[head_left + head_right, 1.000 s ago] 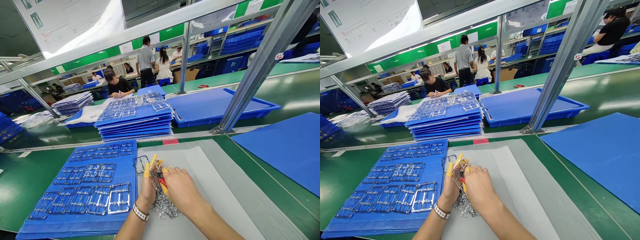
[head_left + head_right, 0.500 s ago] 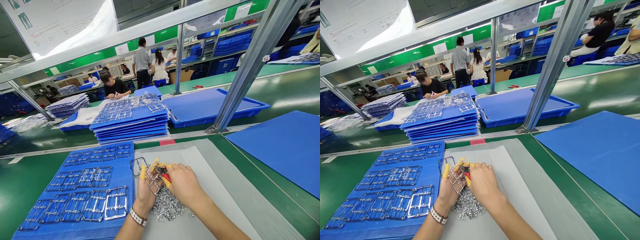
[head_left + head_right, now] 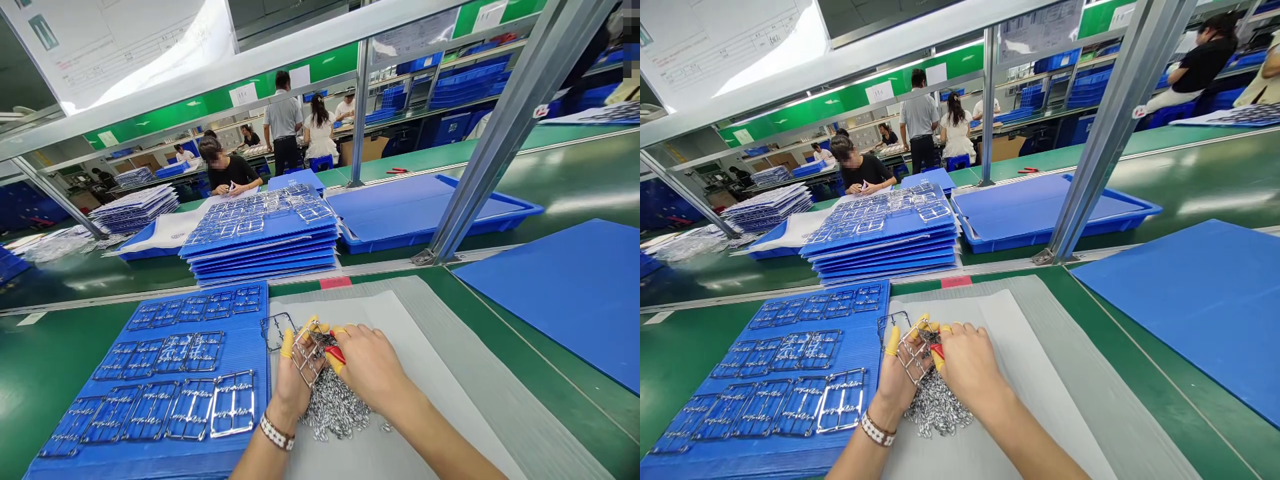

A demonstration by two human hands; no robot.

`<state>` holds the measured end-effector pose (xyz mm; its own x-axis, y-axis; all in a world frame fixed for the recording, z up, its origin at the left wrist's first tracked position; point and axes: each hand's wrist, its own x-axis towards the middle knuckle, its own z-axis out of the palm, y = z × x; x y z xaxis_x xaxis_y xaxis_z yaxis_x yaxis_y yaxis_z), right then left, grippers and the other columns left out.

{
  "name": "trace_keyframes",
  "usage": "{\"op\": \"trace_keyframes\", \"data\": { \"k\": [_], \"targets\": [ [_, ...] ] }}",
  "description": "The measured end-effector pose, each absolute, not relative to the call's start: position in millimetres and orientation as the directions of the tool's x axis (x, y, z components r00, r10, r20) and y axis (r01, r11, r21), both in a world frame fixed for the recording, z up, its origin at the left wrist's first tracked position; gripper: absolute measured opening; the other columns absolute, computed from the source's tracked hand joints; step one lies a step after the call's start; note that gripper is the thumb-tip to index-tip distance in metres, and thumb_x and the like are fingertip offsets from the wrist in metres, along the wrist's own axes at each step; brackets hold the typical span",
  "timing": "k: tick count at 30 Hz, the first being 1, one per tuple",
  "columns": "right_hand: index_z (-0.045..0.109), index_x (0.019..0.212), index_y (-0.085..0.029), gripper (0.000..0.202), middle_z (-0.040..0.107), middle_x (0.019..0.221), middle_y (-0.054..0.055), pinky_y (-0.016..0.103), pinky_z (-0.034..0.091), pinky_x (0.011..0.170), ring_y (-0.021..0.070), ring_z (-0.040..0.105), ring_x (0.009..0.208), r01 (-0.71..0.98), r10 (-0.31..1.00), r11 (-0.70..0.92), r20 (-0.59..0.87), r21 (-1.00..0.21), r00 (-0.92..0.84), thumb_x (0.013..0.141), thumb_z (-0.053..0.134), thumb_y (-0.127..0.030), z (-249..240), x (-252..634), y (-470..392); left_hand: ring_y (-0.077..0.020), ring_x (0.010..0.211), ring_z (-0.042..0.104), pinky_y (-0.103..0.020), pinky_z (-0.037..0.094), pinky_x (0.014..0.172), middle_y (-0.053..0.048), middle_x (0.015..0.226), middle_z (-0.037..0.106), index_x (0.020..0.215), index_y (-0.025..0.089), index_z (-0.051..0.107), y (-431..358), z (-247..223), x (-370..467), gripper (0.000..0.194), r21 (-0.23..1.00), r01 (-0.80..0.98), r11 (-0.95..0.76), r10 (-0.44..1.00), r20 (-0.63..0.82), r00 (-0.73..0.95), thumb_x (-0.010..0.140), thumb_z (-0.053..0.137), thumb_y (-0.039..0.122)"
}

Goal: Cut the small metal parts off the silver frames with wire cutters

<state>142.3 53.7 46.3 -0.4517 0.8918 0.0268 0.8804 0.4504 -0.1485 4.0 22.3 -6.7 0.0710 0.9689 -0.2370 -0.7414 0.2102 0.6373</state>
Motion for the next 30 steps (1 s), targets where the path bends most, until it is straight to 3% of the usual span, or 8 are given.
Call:
{"op": "trace_keyframes", "data": {
  "k": [9,24,30],
  "targets": [
    [0.062,0.097,-0.019,0.021,0.067,0.089,0.008,0.033,0.033,0.070,0.0232,0.059,0.088,0.846,0.863,0.502,0.040,-0.180,-0.504,0.084,0.049,-0.029,45.3,150.6,58.6,-0.0263,0.111,0.052,-0.035,0.044,0.088,-0.012,0.116,0.063,0.120,0.014,0.060,23.2,-3.4,5.8,0.056,0.621,-0.757,0.202,0.972,-0.224,0.076,0.087,0.040,0.054],
    [0.064,0.092,-0.017,0.014,0.066,0.086,0.009,0.033,0.035,0.067,0.0244,0.061,0.083,0.878,0.883,0.470,0.052,-0.093,-0.467,0.081,0.055,-0.021,45.7,142.0,54.6,-0.0268,0.112,0.052,-0.035,0.046,0.087,-0.013,0.120,0.060,0.119,0.016,0.060,20.5,-7.5,6.6,0.053,0.701,-0.688,0.188,0.965,-0.261,-0.003,0.088,0.040,0.053],
    [0.062,0.094,-0.018,0.017,0.066,0.088,0.009,0.035,0.034,0.069,0.0257,0.059,0.088,0.884,0.888,0.459,0.028,-0.091,-0.459,0.083,0.053,-0.027,42.0,154.0,47.3,-0.0292,0.110,0.053,-0.039,0.049,0.081,-0.015,0.122,0.058,0.116,0.014,0.061,24.0,-2.9,2.3,0.056,0.586,-0.785,0.203,0.962,-0.268,0.049,0.087,0.038,0.056]
  ]
}}
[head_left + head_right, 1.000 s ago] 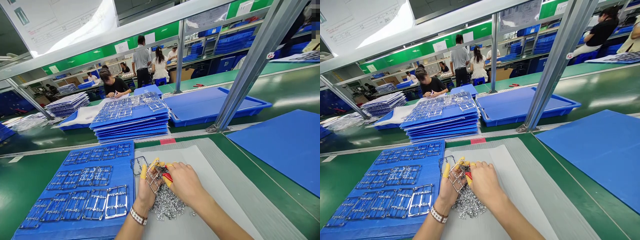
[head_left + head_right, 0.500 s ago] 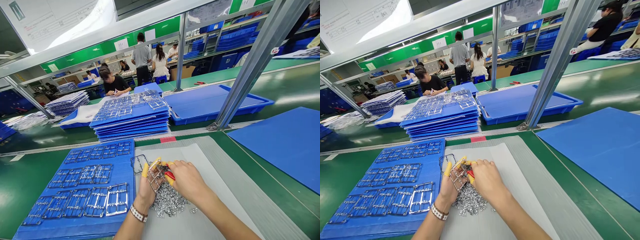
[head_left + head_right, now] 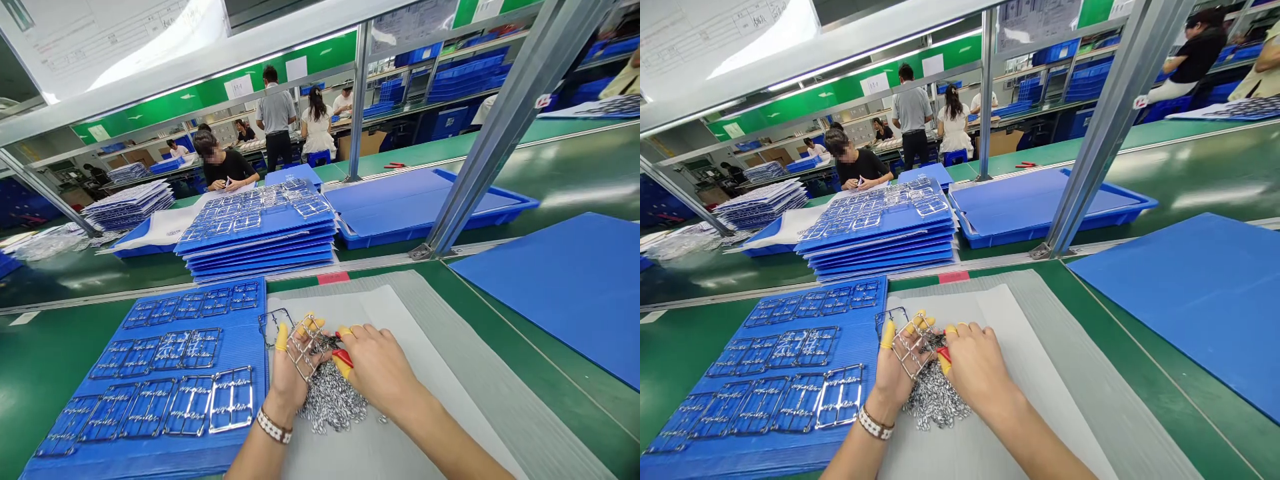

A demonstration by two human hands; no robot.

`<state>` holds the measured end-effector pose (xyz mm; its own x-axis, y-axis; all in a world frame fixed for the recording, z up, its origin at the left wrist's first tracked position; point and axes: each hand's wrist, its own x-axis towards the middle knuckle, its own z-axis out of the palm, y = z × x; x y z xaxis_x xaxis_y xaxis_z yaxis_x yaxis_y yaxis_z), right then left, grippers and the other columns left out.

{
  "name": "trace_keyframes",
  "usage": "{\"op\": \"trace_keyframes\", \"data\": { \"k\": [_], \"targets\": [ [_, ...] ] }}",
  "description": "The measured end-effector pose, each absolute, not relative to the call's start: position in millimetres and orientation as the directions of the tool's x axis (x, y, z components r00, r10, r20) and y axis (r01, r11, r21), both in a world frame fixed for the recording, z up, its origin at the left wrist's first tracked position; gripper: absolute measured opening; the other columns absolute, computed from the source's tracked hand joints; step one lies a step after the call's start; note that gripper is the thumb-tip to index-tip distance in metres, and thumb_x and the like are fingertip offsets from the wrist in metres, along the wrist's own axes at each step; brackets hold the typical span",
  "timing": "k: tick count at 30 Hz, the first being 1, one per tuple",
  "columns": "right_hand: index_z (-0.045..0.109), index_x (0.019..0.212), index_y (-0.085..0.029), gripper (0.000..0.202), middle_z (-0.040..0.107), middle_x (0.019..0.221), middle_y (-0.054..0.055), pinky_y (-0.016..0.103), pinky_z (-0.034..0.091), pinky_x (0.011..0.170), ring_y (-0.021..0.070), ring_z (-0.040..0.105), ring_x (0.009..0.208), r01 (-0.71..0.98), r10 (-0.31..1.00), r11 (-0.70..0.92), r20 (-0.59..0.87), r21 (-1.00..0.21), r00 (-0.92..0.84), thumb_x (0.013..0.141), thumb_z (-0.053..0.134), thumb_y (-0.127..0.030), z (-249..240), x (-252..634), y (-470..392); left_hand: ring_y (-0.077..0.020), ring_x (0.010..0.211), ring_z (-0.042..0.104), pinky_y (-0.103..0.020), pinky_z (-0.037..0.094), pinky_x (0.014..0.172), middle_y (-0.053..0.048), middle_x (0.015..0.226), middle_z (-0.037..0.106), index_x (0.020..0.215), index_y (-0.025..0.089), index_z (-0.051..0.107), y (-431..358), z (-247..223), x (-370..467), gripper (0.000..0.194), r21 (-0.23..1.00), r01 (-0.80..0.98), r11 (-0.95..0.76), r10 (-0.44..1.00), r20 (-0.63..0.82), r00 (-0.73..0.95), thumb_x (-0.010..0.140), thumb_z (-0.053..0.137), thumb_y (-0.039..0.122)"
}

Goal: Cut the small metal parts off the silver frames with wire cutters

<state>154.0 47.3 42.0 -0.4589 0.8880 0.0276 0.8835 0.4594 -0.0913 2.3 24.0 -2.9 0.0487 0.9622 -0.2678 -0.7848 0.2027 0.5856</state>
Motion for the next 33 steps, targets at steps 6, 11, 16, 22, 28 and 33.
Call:
{"op": "trace_keyframes", "data": {
  "k": [6,11,16,22,28,33],
  "targets": [
    [0.062,0.093,-0.017,0.017,0.066,0.090,0.010,0.034,0.033,0.071,0.0247,0.058,0.089,0.886,0.891,0.449,-0.018,-0.117,-0.453,0.082,0.053,-0.025,30.9,152.5,42.7,-0.0310,0.108,0.055,-0.039,0.051,0.073,-0.016,0.126,0.055,0.114,0.014,0.061,23.8,2.7,-0.5,0.054,0.522,-0.834,0.177,0.962,-0.270,0.035,0.085,0.041,0.056],
    [0.062,0.092,-0.016,0.017,0.066,0.090,0.010,0.036,0.033,0.072,0.0252,0.058,0.089,0.887,0.892,0.448,-0.009,-0.114,-0.452,0.081,0.053,-0.025,29.4,146.9,44.2,-0.0296,0.109,0.055,-0.036,0.050,0.073,-0.016,0.129,0.053,0.115,0.014,0.060,22.8,0.5,1.3,0.054,0.537,-0.825,0.177,0.960,-0.278,0.025,0.085,0.042,0.055],
    [0.062,0.090,-0.015,0.014,0.065,0.088,0.011,0.036,0.034,0.071,0.0261,0.059,0.086,0.884,0.887,0.461,0.003,-0.080,-0.462,0.080,0.053,-0.019,31.2,143.0,42.9,-0.0285,0.110,0.055,-0.036,0.049,0.079,-0.015,0.128,0.055,0.114,0.014,0.061,22.8,0.0,3.6,0.055,0.575,-0.803,0.156,0.955,-0.297,-0.027,0.084,0.043,0.057],
    [0.062,0.086,-0.015,0.013,0.064,0.084,0.011,0.034,0.035,0.067,0.0252,0.061,0.080,0.877,0.878,0.477,-0.003,-0.063,-0.478,0.076,0.055,-0.011,31.4,139.6,44.6,-0.0275,0.113,0.054,-0.033,0.049,0.079,-0.013,0.126,0.057,0.114,0.016,0.061,23.0,1.2,3.2,0.055,0.598,-0.792,0.122,0.949,-0.305,-0.084,0.083,0.045,0.058],
    [0.062,0.092,-0.016,0.015,0.065,0.086,0.010,0.037,0.035,0.070,0.0271,0.059,0.084,0.870,0.875,0.483,0.007,-0.099,-0.485,0.080,0.054,-0.021,33.9,138.6,35.5,-0.0284,0.112,0.054,-0.035,0.050,0.077,-0.013,0.129,0.054,0.113,0.016,0.061,24.0,1.4,1.1,0.055,0.585,-0.808,0.066,0.943,-0.300,-0.140,0.084,0.042,0.058],
    [0.061,0.098,-0.016,0.021,0.065,0.091,0.011,0.037,0.034,0.072,0.0274,0.058,0.089,0.847,0.854,0.511,-0.025,-0.144,-0.520,0.079,0.052,-0.019,35.3,129.4,26.4,-0.0276,0.113,0.053,-0.030,0.049,0.073,-0.014,0.129,0.054,0.115,0.016,0.060,24.3,-1.2,2.9,0.056,0.602,-0.797,0.051,0.945,-0.287,-0.157,0.083,0.043,0.059]
  ]
}}
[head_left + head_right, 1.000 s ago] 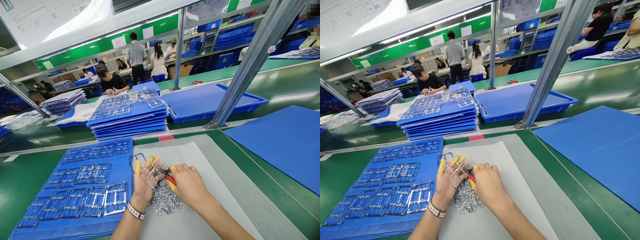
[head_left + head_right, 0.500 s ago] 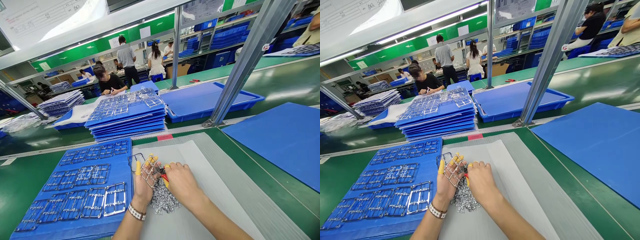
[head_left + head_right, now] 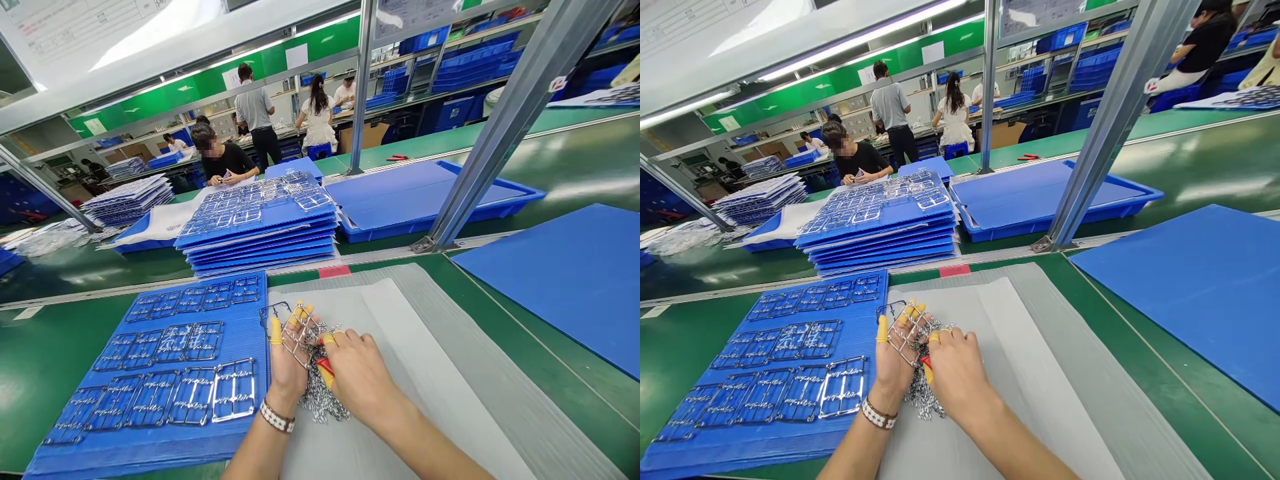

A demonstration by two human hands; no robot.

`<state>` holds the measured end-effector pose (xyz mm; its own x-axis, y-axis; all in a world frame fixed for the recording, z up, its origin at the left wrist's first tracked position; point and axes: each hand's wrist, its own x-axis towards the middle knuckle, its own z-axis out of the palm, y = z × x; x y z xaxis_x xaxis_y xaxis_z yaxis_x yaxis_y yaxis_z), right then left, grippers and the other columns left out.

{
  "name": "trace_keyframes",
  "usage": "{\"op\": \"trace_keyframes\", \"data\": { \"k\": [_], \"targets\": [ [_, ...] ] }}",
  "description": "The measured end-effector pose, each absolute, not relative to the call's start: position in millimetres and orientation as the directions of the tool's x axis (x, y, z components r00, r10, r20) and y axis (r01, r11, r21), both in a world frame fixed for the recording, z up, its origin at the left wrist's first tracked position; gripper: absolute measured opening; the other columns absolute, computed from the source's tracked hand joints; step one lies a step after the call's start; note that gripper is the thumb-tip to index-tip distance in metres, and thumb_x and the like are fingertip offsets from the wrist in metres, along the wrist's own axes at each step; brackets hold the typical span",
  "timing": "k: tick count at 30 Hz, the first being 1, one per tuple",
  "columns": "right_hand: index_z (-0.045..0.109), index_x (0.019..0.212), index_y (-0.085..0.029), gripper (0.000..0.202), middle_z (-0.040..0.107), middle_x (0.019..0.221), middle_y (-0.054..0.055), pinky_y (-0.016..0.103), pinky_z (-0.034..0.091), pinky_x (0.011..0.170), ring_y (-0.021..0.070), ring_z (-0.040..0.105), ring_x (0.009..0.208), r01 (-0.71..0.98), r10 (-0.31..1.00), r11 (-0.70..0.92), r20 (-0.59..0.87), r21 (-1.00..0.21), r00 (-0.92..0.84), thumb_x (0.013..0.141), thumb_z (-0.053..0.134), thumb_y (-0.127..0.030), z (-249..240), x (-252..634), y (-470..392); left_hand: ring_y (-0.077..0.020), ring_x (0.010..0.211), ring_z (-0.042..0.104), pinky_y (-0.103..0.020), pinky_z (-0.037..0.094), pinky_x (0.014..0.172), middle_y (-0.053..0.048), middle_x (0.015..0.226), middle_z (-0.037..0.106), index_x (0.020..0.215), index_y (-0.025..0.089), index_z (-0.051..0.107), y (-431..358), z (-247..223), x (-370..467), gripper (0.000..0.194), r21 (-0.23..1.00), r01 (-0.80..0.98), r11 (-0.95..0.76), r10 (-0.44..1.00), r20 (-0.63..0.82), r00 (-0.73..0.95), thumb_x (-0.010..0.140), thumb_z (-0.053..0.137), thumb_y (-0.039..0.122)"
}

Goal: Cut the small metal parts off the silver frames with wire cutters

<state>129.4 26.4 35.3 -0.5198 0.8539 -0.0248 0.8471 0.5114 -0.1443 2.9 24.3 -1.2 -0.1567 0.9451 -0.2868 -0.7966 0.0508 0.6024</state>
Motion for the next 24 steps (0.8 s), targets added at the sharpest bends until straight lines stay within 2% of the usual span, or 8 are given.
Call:
{"op": "trace_keyframes", "data": {
  "k": [7,10,13,15,17,20,22,24],
  "targets": [
    [0.060,0.099,-0.016,0.024,0.065,0.090,0.011,0.037,0.036,0.071,0.0269,0.060,0.086,0.847,0.852,0.513,-0.034,-0.136,-0.522,0.077,0.052,-0.013,34.6,122.8,26.8,-0.0263,0.110,0.055,-0.028,0.048,0.067,-0.013,0.126,0.056,0.115,0.016,0.060,25.3,-1.2,4.4,0.056,0.655,-0.755,0.043,0.932,-0.298,-0.206,0.081,0.046,0.059],
    [0.061,0.096,-0.016,0.025,0.065,0.088,0.011,0.035,0.038,0.069,0.0258,0.061,0.083,0.842,0.845,0.526,-0.042,-0.115,-0.534,0.074,0.053,-0.008,35.5,123.8,26.6,-0.0261,0.110,0.055,-0.029,0.050,0.072,-0.013,0.126,0.057,0.116,0.017,0.060,25.3,-0.2,4.2,0.056,0.666,-0.745,0.037,0.932,-0.291,-0.214,0.082,0.045,0.059],
    [0.063,0.089,-0.016,0.016,0.066,0.086,0.011,0.035,0.039,0.070,0.0256,0.062,0.083,0.845,0.851,0.514,-0.040,-0.147,-0.524,0.076,0.054,-0.014,37.3,132.5,28.6,-0.0279,0.113,0.053,-0.035,0.050,0.080,-0.013,0.127,0.056,0.116,0.018,0.061,24.0,-0.5,3.7,0.057,0.680,-0.733,0.030,0.932,-0.285,-0.226,0.082,0.044,0.060],
    [0.062,0.087,-0.017,0.014,0.066,0.087,0.010,0.034,0.040,0.071,0.0243,0.061,0.084,0.838,0.872,0.462,-0.021,-0.291,-0.489,0.079,0.055,-0.025,37.4,141.1,33.1,-0.0288,0.116,0.052,-0.039,0.048,0.087,-0.012,0.128,0.056,0.118,0.019,0.060,21.1,-0.5,4.7,0.056,0.716,-0.698,-0.005,0.934,-0.245,-0.259,0.082,0.045,0.059],
    [0.060,0.091,-0.019,0.023,0.065,0.083,0.006,0.031,0.042,0.068,0.0202,0.059,0.078,0.745,0.904,0.337,-0.024,-0.576,-0.428,0.082,0.052,-0.038,35.4,147.6,40.5,-0.0286,0.123,0.046,-0.040,0.041,0.098,-0.010,0.130,0.054,0.120,0.021,0.059,16.1,1.0,7.9,0.052,0.801,-0.595,-0.071,0.946,-0.134,-0.294,0.080,0.053,0.053],
    [0.056,0.090,-0.019,0.033,0.059,0.070,-0.001,0.025,0.039,0.055,0.0127,0.051,0.059,0.348,0.935,0.031,-0.096,-0.937,-0.343,0.080,0.049,-0.050,30.0,148.3,53.4,-0.0295,0.134,0.031,-0.039,0.022,0.112,-0.009,0.136,0.049,0.121,0.021,0.060,6.0,7.7,15.7,0.053,0.919,-0.352,-0.176,0.967,0.096,-0.234,0.071,0.070,0.035],
    [0.053,0.086,-0.018,0.032,0.052,0.062,-0.004,0.023,0.035,0.049,0.0097,0.043,0.051,0.113,0.933,-0.111,-0.143,-0.987,-0.331,0.077,0.053,-0.050,27.8,144.8,60.1,-0.0314,0.136,0.026,-0.041,0.014,0.114,-0.011,0.138,0.047,0.121,0.021,0.060,-0.3,14.7,20.3,0.059,0.941,-0.256,-0.221,0.970,0.187,-0.153,0.065,0.076,0.026],
    [0.051,0.084,-0.018,0.031,0.050,0.063,-0.005,0.023,0.035,0.049,0.0090,0.042,0.051,0.013,0.929,-0.139,-0.134,-0.990,-0.346,0.074,0.058,-0.046,28.4,142.5,63.2,-0.0323,0.137,0.022,-0.043,0.011,0.114,-0.011,0.140,0.043,0.122,0.021,0.059,-4.3,21.5,22.1,0.062,0.946,-0.207,-0.249,0.966,0.227,-0.124,0.063,0.077,0.024]
  ]
}}
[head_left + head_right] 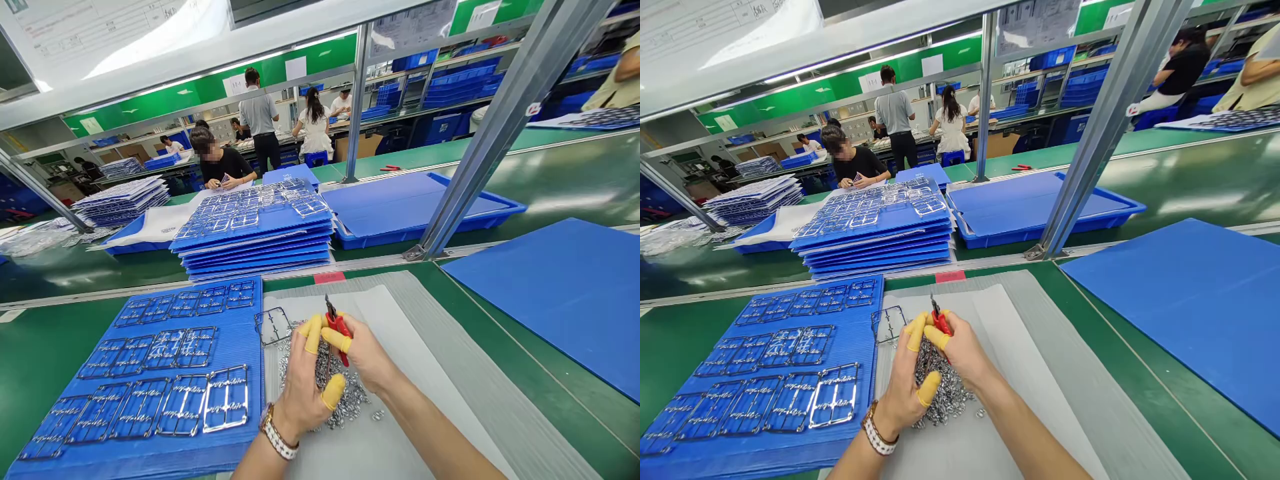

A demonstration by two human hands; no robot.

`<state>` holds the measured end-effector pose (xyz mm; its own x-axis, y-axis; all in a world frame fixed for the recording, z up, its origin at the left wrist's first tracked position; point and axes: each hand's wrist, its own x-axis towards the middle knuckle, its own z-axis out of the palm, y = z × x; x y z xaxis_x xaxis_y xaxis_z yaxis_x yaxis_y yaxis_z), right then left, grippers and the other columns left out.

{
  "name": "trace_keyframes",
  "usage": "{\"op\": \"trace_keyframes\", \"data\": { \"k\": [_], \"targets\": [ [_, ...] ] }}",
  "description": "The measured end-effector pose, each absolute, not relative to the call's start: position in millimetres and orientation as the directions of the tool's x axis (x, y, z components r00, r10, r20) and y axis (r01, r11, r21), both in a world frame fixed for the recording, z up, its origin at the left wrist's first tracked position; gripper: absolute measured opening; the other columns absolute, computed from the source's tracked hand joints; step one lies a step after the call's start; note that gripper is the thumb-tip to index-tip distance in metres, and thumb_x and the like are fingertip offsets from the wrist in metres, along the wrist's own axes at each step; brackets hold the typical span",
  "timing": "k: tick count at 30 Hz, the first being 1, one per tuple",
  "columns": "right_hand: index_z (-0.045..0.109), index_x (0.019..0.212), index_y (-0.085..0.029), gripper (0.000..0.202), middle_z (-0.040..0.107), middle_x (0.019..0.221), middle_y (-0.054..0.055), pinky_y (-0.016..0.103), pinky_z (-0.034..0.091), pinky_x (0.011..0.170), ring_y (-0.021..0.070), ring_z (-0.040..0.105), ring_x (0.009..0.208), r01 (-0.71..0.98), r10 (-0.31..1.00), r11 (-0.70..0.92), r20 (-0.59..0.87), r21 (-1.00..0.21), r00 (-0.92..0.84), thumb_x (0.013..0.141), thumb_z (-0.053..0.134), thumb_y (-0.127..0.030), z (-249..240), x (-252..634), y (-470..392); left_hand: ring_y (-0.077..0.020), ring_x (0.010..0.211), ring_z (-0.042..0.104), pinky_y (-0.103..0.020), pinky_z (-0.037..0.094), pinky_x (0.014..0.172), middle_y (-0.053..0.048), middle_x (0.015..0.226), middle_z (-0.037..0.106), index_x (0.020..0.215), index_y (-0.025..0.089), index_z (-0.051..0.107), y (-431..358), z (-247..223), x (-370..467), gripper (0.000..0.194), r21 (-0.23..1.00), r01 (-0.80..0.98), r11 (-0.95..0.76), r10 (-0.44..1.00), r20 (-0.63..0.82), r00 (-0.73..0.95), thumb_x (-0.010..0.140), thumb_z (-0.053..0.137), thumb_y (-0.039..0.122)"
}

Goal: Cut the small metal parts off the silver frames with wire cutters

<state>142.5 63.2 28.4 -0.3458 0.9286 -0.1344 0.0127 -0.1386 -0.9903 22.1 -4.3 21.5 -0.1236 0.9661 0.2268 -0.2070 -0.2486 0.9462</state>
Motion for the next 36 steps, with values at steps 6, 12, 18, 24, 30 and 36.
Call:
{"op": "trace_keyframes", "data": {
  "k": [6,12,18,24,30,36],
  "targets": [
    [0.052,0.100,-0.020,0.018,0.061,0.091,0.005,0.030,0.047,0.073,0.0160,0.057,0.079,0.261,0.921,0.329,0.248,-0.907,-0.301,0.083,0.049,-0.024,29.8,143.3,48.0,-0.0277,0.139,0.019,-0.039,0.022,0.111,-0.005,0.150,0.029,0.133,0.027,0.046,3.3,13.8,11.8,0.065,0.884,-0.447,-0.139,0.969,0.027,-0.247,0.073,0.069,0.034],
    [0.055,0.092,-0.020,0.032,0.061,0.091,0.005,0.040,0.043,0.086,0.0205,0.055,0.089,0.398,0.527,0.844,0.426,-0.359,-0.736,0.075,0.040,0.002,11.4,126.7,21.9,-0.0327,0.103,0.061,-0.052,0.041,0.092,-0.013,0.126,0.057,0.138,0.030,0.038,21.6,-7.8,4.0,0.066,0.487,-0.835,0.257,0.947,-0.297,0.118,0.080,0.047,0.061],
    [0.046,0.123,-0.018,0.045,0.059,0.114,0.011,0.040,0.041,0.092,0.0243,0.052,0.107,0.431,0.579,0.804,0.370,-0.411,-0.727,0.080,0.056,-0.020,31.2,135.9,22.1,-0.0269,0.089,0.065,-0.047,0.042,0.091,-0.012,0.113,0.064,0.136,0.025,0.042,24.3,3.5,0.3,0.059,0.412,-0.883,0.226,0.954,-0.278,0.114,0.084,0.048,0.052],
    [0.061,0.090,-0.017,0.015,0.064,0.089,0.009,0.038,0.044,0.075,0.0245,0.059,0.083,0.783,0.836,0.544,0.115,-0.302,-0.536,0.082,0.053,-0.027,37.1,136.5,40.5,-0.0209,0.097,0.062,-0.036,0.042,0.092,-0.010,0.113,0.065,0.135,0.020,0.045,22.9,2.0,3.4,0.051,0.496,-0.858,0.136,0.970,-0.243,0.014,0.087,0.048,0.037],
    [0.062,0.090,-0.018,0.018,0.065,0.088,0.010,0.036,0.042,0.072,0.0242,0.059,0.081,0.817,0.850,0.519,0.043,-0.252,-0.526,0.084,0.051,-0.031,36.5,128.9,45.6,-0.0254,0.108,0.057,-0.041,0.037,0.099,-0.011,0.112,0.065,0.135,0.018,0.045,24.1,-6.3,8.4,0.055,0.563,-0.815,0.140,0.978,-0.206,0.026,0.088,0.043,0.048],
    [0.062,0.086,-0.019,0.017,0.065,0.086,0.009,0.033,0.041,0.070,0.0232,0.060,0.079,0.822,0.851,0.511,0.011,-0.252,-0.526,0.083,0.052,-0.032,39.9,132.1,45.0,-0.0263,0.110,0.056,-0.042,0.036,0.100,-0.012,0.114,0.064,0.134,0.018,0.046,23.3,-6.3,7.7,0.056,0.601,-0.787,0.137,0.976,-0.216,0.005,0.087,0.044,0.049]
  ]
}}
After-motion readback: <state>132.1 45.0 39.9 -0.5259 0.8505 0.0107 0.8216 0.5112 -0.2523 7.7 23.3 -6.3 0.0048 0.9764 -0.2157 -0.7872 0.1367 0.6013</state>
